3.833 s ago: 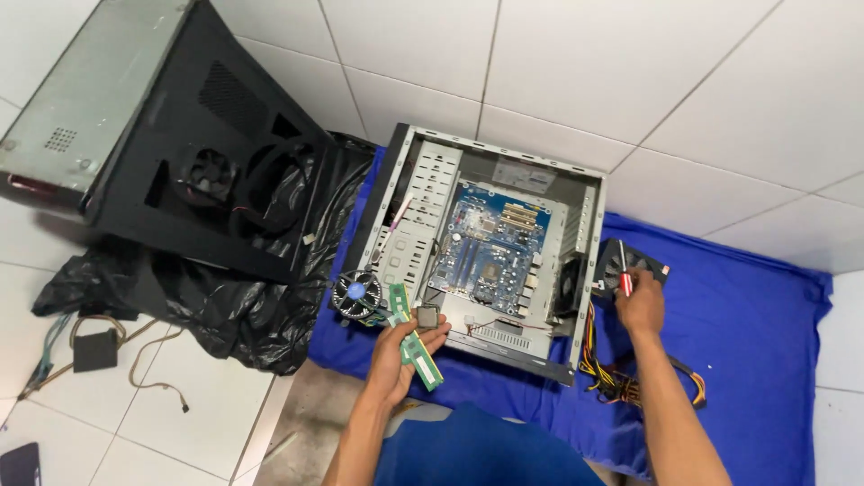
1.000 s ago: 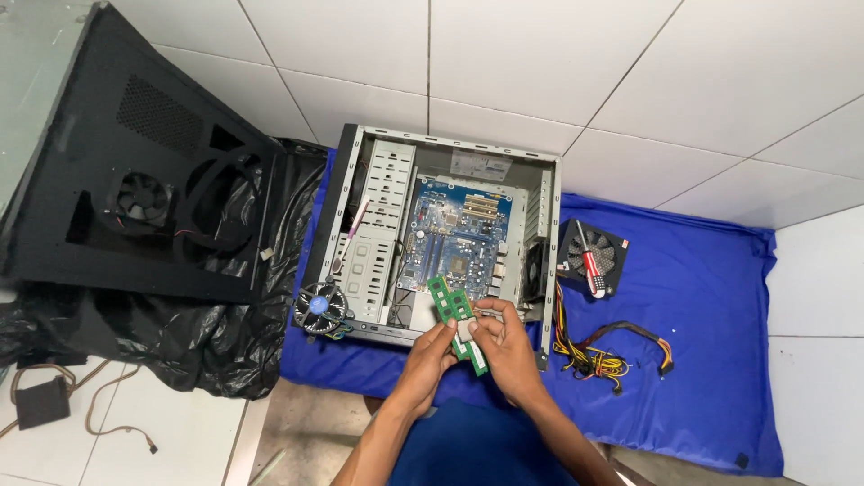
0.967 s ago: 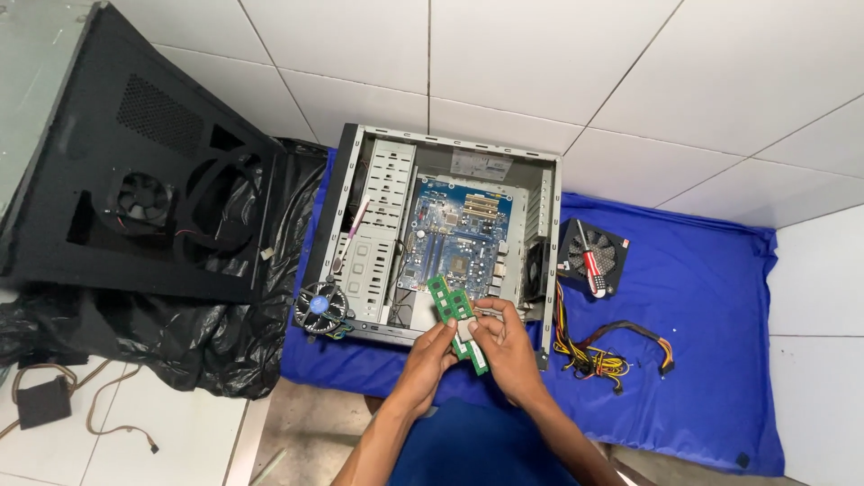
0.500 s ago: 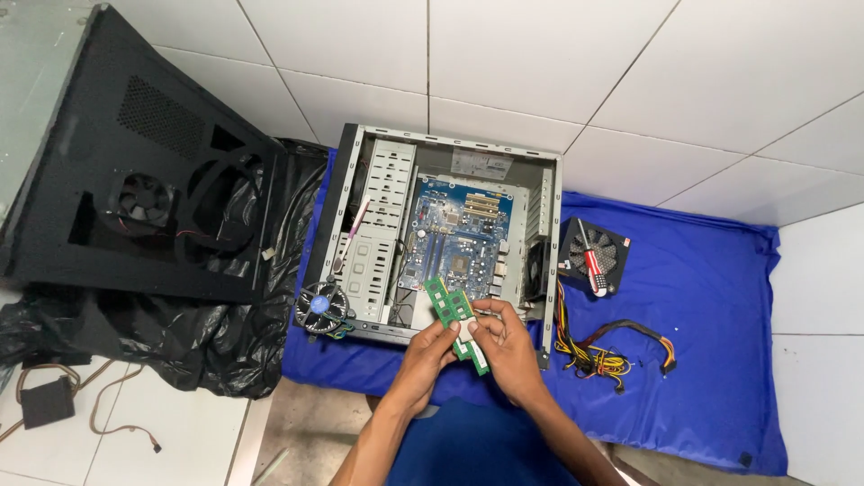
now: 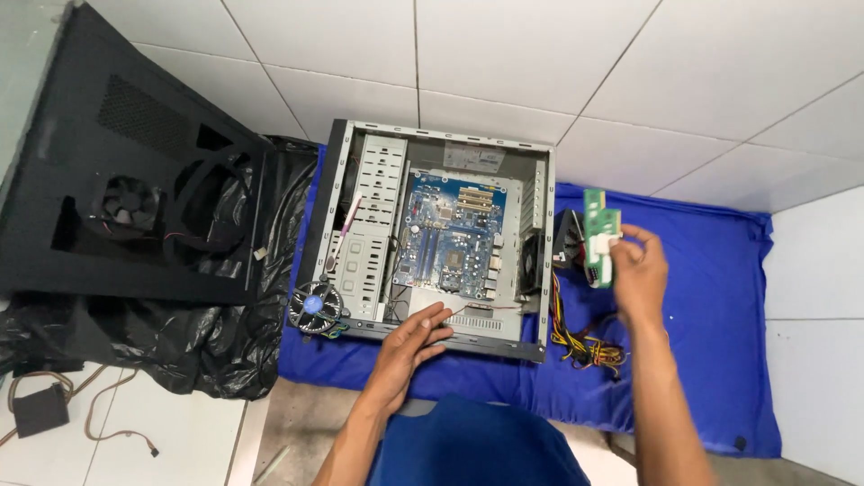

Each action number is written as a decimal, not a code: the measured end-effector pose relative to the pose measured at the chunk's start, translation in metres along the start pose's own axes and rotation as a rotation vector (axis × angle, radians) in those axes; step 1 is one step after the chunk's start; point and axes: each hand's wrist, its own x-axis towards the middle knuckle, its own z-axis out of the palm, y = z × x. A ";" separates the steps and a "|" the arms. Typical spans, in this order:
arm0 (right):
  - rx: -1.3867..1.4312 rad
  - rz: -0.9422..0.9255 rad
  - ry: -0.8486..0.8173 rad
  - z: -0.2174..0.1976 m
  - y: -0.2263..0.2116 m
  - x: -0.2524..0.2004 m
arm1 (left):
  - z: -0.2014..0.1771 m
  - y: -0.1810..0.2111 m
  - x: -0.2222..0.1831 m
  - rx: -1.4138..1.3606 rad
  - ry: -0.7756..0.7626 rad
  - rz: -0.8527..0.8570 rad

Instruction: Removing the motherboard and RAM modules from a desktop computer case using a screwdriver.

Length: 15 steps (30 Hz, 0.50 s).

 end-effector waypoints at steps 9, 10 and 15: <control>-0.548 0.054 0.008 -0.037 0.189 0.127 | -0.003 -0.002 0.003 -0.029 0.018 0.004; -0.546 0.051 0.005 -0.031 0.188 0.126 | -0.003 -0.003 0.003 -0.030 0.021 0.007; -0.645 0.119 -0.087 -0.014 0.198 0.130 | -0.002 -0.001 0.003 -0.029 0.036 -0.029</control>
